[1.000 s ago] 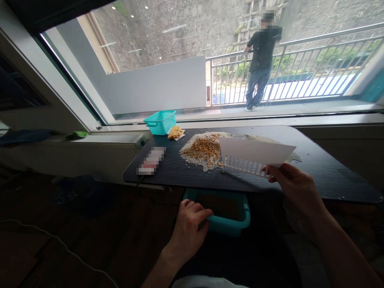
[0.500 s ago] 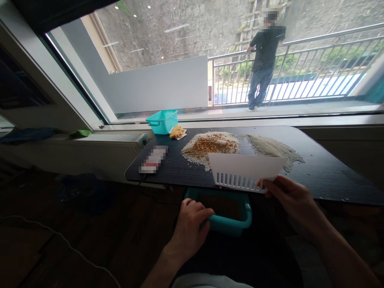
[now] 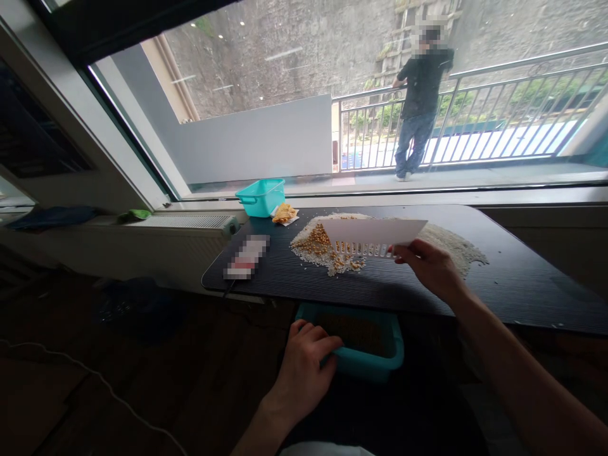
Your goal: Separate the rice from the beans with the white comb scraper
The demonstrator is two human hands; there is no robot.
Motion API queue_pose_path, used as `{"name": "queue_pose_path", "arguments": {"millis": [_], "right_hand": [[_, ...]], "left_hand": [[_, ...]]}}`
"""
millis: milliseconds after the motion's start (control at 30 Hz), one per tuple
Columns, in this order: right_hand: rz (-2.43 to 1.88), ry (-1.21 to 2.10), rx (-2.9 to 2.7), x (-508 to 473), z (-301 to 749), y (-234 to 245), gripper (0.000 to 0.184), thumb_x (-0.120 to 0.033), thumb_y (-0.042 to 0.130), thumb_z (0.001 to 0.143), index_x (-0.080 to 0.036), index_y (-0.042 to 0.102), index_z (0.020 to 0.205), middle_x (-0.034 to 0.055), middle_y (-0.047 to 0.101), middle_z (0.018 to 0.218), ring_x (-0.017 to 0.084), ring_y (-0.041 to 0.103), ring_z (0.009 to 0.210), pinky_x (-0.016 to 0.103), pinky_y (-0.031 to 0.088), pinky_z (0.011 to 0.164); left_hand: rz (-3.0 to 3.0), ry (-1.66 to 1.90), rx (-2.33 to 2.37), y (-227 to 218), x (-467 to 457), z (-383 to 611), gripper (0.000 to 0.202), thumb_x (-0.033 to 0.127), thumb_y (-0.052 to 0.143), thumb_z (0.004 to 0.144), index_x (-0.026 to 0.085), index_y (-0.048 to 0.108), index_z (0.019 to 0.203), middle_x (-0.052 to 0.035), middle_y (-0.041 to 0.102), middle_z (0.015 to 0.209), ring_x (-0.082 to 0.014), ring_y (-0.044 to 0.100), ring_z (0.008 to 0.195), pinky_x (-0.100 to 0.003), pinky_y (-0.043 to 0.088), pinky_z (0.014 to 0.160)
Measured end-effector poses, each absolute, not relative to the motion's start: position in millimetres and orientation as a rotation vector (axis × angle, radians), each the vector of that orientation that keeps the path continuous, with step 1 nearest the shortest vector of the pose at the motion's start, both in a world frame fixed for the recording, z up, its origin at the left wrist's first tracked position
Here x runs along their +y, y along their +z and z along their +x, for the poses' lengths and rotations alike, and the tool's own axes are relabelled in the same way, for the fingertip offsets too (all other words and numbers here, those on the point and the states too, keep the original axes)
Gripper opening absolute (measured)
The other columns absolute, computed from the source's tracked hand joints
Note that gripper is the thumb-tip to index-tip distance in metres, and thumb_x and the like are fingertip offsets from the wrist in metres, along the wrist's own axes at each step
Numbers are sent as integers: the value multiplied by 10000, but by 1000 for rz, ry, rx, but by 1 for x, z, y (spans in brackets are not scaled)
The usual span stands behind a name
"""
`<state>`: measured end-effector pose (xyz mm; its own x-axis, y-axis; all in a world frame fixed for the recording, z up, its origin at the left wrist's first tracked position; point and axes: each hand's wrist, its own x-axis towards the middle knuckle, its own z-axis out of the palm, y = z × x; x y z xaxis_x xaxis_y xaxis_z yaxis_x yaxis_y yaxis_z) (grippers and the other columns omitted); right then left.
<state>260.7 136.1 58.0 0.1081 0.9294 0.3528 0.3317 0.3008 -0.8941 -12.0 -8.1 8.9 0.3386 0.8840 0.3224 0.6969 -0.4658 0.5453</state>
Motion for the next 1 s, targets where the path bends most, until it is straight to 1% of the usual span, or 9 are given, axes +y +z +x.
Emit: {"name": "queue_pose_path", "arguments": {"millis": [100, 233, 500, 767, 1000], "right_hand": [[-1166, 709, -1518, 154, 254, 56, 282, -510, 715, 736, -233, 741, 780, 15, 733, 751, 175, 661, 679, 379, 582, 751], [-1127, 749, -1564, 174, 248, 49, 316, -522, 736, 707, -225, 747, 815, 11, 720, 740, 181, 656, 710, 387, 580, 783], [-1108, 810, -1633, 194, 244, 42, 362, -545, 771, 639, -204, 742, 756, 25, 716, 683, 180, 639, 659, 352, 552, 700], [-1121, 844, -1646, 186, 250, 41, 384, -566, 769, 639, -206, 753, 769, 25, 731, 697, 182, 650, 662, 354, 558, 707], [-1129, 866, -1658, 170, 250, 48, 397, -591, 772, 639, -210, 754, 749, 32, 740, 703, 180, 648, 658, 354, 567, 709]], "left_hand": [[2299, 837, 1428, 10, -8, -12, 287, 48, 589, 817, 239, 771, 930, -26, 696, 802, -216, 629, 823, -453, 416, 942], [2307, 838, 1431, 11, -9, -11, 280, 41, 577, 810, 228, 761, 907, -23, 692, 794, -212, 629, 812, -452, 426, 941], [2312, 873, 1419, 9, -9, -11, 336, 25, 545, 796, 241, 755, 943, -22, 696, 819, -210, 634, 820, -452, 433, 944], [2308, 851, 1408, 11, -9, -12, 312, 24, 561, 798, 222, 759, 936, -21, 694, 811, -207, 636, 820, -457, 423, 952], [2307, 853, 1417, 8, -9, -12, 310, 40, 571, 803, 241, 762, 940, -26, 702, 816, -220, 634, 826, -462, 428, 939]]}}
